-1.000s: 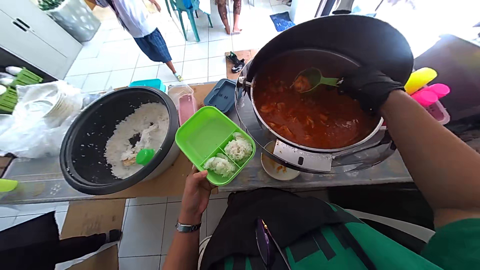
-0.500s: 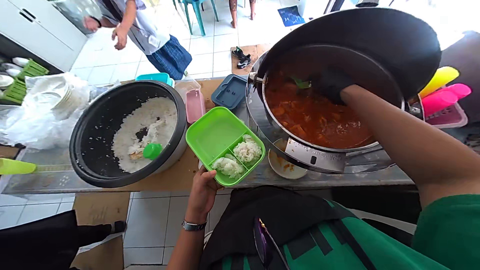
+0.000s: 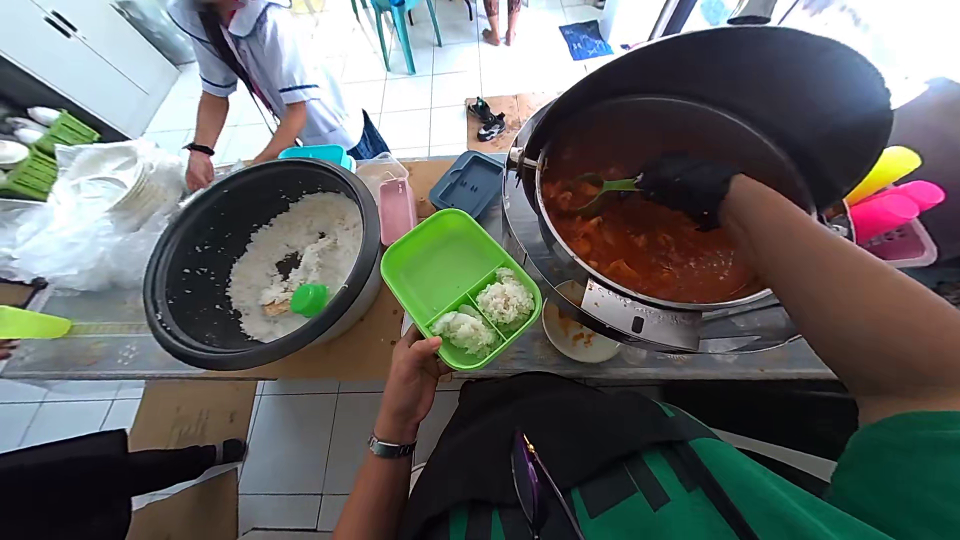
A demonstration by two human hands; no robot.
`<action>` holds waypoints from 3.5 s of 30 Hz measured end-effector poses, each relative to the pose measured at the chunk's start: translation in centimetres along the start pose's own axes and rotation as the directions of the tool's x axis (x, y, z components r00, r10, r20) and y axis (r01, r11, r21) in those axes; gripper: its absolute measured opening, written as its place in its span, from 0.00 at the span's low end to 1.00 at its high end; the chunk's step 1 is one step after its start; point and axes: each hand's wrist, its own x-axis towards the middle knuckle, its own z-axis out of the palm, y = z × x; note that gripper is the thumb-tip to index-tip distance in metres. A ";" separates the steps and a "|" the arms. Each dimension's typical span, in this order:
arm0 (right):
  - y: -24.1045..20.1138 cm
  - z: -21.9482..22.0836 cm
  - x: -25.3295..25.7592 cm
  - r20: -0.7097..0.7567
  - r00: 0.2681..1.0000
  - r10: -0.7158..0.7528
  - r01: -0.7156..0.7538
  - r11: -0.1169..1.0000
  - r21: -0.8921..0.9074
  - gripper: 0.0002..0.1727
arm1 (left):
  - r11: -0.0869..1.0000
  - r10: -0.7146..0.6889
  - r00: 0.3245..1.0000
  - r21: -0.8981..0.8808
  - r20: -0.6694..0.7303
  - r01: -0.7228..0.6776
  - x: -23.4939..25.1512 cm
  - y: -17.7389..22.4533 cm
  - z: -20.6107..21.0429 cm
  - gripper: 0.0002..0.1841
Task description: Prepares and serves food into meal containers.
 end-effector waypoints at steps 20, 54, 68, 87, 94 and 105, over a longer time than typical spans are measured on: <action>2.6 -3.2 -6.5 -0.220 0.975 -0.035 0.131 0.891 0.436 0.12 | 0.980 -0.103 0.972 0.189 0.210 0.063 2.8 1.8 6.1 0.21; 3.6 -1.6 -9.1 -0.333 0.942 -0.037 0.108 0.974 0.198 0.13 | 0.984 -0.088 0.970 0.172 0.227 0.049 2.5 1.5 5.5 0.29; 0.6 2.0 -4.0 -0.181 0.977 -0.110 -0.009 0.833 -0.553 0.10 | 0.995 -0.041 0.987 0.100 0.154 0.026 1.3 1.5 4.4 0.27; -0.9 0.8 -1.0 -0.072 0.991 -0.117 0.075 0.900 -0.430 0.12 | 0.998 -0.032 0.994 0.050 0.101 0.027 0.2 1.3 2.7 0.29; 1.8 1.6 0.6 -0.061 0.996 -0.069 0.080 0.974 0.212 0.12 | 0.997 -0.037 0.992 0.072 0.121 0.028 0.6 1.4 2.9 0.28; 3.0 -0.6 -4.6 -0.194 0.969 -0.152 0.102 0.964 -0.248 0.15 | 0.996 -0.034 0.994 0.082 0.108 0.025 0.7 1.4 2.8 0.26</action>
